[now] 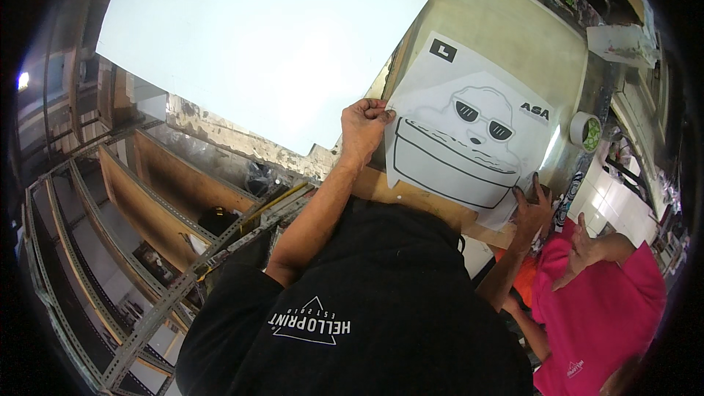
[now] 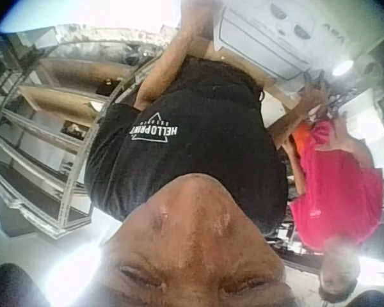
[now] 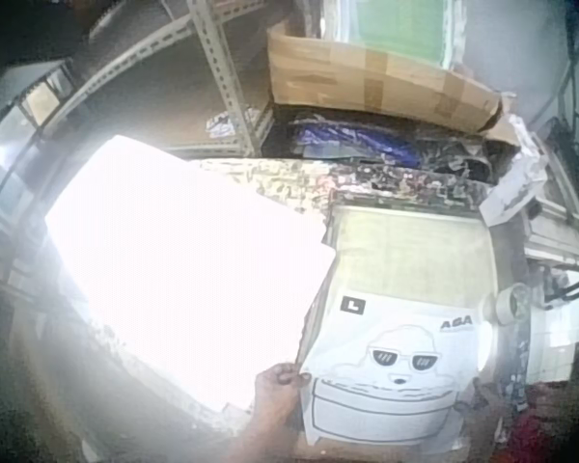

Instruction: The person sits on the floor and handles a large white stencil sheet featuring a cartoon face with sunglasses. They separate the stencil from a backing sheet, place it on a wooden board, and smooth it down with their hands. The person then lifts the stencil to inspect it and places it back on the board.

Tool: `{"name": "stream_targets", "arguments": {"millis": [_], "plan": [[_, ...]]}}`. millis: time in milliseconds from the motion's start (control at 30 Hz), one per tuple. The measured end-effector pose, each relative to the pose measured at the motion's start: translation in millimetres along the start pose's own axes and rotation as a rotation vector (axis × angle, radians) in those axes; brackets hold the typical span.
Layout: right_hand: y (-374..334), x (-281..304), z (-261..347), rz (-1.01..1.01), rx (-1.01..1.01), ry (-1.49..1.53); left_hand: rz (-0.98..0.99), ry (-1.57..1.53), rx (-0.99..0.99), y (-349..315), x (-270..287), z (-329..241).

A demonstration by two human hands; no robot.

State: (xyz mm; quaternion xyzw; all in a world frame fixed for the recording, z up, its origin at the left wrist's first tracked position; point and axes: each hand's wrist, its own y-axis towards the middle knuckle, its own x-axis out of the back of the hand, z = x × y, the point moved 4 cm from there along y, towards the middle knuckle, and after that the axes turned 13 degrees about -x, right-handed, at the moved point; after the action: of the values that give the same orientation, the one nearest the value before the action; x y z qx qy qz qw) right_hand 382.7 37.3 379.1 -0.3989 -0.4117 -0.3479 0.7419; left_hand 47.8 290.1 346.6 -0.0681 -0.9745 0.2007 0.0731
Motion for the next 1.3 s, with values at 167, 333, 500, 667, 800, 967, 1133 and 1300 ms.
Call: {"name": "stream_targets", "arguments": {"millis": [167, 333, 500, 667, 800, 967, 1133, 1300], "plan": [[5, -4, -9, 0.058, 0.013, 0.043, -0.037, -0.004, -0.033, -1, -1, 3], [4, -4, -11, 0.014, -0.016, 0.022, -0.055, -0.019, -0.044, -1, -3, 1], [7, -8, -17, 0.009, -0.024, 0.022, -0.076, -0.009, -0.043, -2, -3, -1], [8, -9, -15, 0.009, -0.046, 0.08, -0.081, -0.016, -0.056, -3, -3, -4], [4, -5, -5, 0.046, -0.046, 0.187, -0.073, 0.001, -0.053, -1, -2, 0], [6, -4, -4, 0.05, 0.018, 0.176, -0.069, 0.038, -0.051, -1, -2, -2], [4, -5, -2, 0.05, -0.027, 0.198, -0.071, 0.029, -0.054, 0, -2, 0], [2, -3, 3, 0.058, -0.035, 0.203, -0.078, 0.006, -0.054, -1, -2, -1]]}}
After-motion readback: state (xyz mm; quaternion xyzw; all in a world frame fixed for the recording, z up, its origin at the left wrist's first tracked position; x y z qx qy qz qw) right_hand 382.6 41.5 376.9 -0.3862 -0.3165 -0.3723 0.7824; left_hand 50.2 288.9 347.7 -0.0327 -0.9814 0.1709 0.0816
